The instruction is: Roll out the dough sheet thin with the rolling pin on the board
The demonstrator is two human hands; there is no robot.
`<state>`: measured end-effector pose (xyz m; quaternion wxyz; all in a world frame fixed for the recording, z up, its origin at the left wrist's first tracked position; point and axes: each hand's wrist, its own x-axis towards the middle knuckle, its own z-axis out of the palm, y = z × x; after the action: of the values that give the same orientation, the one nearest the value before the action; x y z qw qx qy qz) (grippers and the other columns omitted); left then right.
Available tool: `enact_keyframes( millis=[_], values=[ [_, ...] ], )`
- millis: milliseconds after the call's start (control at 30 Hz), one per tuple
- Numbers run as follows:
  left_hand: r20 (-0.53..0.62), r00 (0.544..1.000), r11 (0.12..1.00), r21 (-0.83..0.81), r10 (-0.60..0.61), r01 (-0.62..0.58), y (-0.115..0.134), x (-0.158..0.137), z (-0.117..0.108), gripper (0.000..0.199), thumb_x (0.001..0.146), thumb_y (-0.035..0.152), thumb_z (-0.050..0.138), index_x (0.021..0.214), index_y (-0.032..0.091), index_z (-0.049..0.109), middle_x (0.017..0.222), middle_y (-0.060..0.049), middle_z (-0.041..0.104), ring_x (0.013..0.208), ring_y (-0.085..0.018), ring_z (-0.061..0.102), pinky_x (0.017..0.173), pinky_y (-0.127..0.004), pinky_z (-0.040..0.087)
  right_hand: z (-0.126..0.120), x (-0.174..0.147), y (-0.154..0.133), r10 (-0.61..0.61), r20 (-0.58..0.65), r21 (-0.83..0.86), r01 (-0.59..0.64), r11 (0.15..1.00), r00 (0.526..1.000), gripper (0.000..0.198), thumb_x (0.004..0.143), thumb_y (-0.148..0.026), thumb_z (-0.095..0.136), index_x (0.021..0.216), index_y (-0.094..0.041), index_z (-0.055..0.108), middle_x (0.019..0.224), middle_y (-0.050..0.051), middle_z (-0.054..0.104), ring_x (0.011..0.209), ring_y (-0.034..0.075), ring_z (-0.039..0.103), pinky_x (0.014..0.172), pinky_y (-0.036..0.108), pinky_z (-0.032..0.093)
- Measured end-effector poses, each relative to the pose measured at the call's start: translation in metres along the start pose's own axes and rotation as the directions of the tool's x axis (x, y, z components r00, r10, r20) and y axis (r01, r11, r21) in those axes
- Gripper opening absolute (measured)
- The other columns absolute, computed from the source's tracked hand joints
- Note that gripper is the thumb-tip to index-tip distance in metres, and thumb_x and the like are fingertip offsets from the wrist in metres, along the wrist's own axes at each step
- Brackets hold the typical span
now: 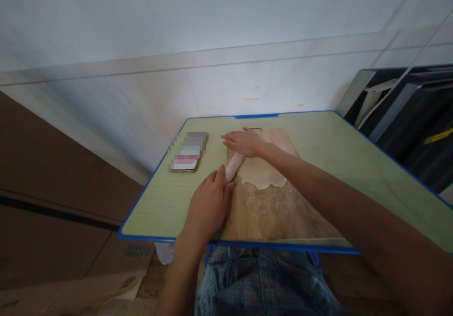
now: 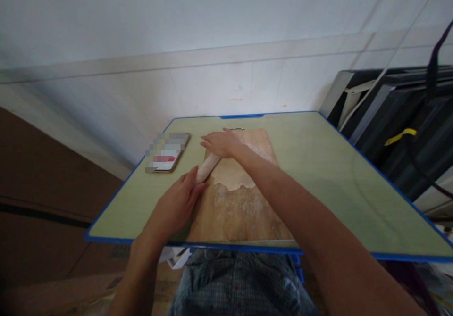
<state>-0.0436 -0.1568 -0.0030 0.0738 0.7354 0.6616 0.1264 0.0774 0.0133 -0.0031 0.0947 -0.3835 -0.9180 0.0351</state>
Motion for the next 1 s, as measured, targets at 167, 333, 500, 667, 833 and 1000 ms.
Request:
enact_keyframes(
  millis=[167, 333, 500, 667, 833, 1000],
  values=[
    [0.030, 0.995, 0.992, 0.080, 0.093, -0.095, -0.020, 0.006, -0.003, 0.045, 0.096, 0.031, 0.024, 0.133, 0.009, 0.036, 0.134, -0.017, 0.047, 0.125, -0.023, 0.044, 0.102, -0.037, 0.036, -0.008, -0.010, -0.004, -0.014, -0.065, -0.036, 0.011, 0.999, 0.998, 0.049, 0.097, -0.039, 0.022, 0.109, -0.017, 0.064, 0.116, 0.010, 0.065, 0.107, 0.021, 0.059, 0.091, 0.033, 0.041],
    [0.012, 0.995, 0.965, 0.243, 0.096, -0.096, -0.035, 0.019, -0.003, 0.048, 0.096, 0.036, 0.023, 0.132, 0.007, 0.036, 0.133, -0.018, 0.047, 0.125, -0.026, 0.043, 0.101, -0.040, 0.036, -0.017, -0.063, 0.005, -0.155, -0.092, -0.196, 0.135, 0.971, 0.984, 0.046, 0.097, -0.035, 0.029, 0.096, -0.010, 0.068, 0.104, 0.014, 0.069, 0.100, 0.024, 0.062, 0.089, 0.036, 0.044],
    [-0.029, 0.991, 0.935, 0.336, 0.134, -0.117, -0.034, 0.044, -0.004, 0.043, 0.095, 0.042, 0.025, 0.116, 0.013, 0.050, 0.115, -0.013, 0.059, 0.111, -0.026, 0.053, 0.093, -0.040, 0.041, -0.011, -0.118, 0.000, -0.247, -0.225, -0.316, 0.169, 0.933, 0.942, 0.030, 0.091, -0.028, 0.048, 0.107, -0.006, 0.062, 0.115, 0.016, 0.064, 0.110, 0.026, 0.058, 0.089, 0.038, 0.047],
    [-0.007, 0.969, 0.904, 0.362, 0.246, -0.227, -0.024, 0.067, -0.006, 0.042, 0.095, 0.043, 0.022, 0.110, 0.016, 0.051, 0.112, -0.012, 0.060, 0.109, -0.023, 0.054, 0.093, -0.037, 0.040, -0.001, -0.146, -0.019, -0.199, -0.319, -0.399, 0.059, 0.915, 0.926, 0.023, 0.090, -0.022, 0.049, 0.101, -0.007, 0.062, 0.108, 0.019, 0.066, 0.105, 0.025, 0.061, 0.084, 0.034, 0.051],
    [0.087, 0.952, 0.880, 0.365, 0.294, -0.304, -0.001, 0.094, -0.008, 0.048, 0.095, 0.047, 0.020, 0.111, 0.016, 0.053, 0.116, -0.012, 0.060, 0.109, -0.024, 0.054, 0.095, -0.041, 0.039, 0.006, -0.170, -0.021, -0.039, -0.409, -0.365, -0.125, 0.923, 0.912, 0.021, 0.091, -0.020, 0.044, 0.102, -0.011, 0.059, 0.107, 0.017, 0.067, 0.095, 0.023, 0.066, 0.074, 0.031, 0.055],
    [0.271, 0.907, 0.890, 0.239, 0.324, -0.389, 0.022, 0.138, -0.004, 0.049, 0.095, 0.046, 0.018, 0.119, 0.020, 0.052, 0.133, -0.008, 0.050, 0.124, -0.025, 0.043, 0.103, -0.046, 0.030, 0.002, -0.183, -0.016, 0.057, -0.419, -0.228, -0.166, 0.959, 0.906, 0.024, 0.092, -0.024, 0.037, 0.097, -0.015, 0.058, 0.098, 0.014, 0.070, 0.088, 0.024, 0.067, 0.073, 0.035, 0.055]
  ],
)
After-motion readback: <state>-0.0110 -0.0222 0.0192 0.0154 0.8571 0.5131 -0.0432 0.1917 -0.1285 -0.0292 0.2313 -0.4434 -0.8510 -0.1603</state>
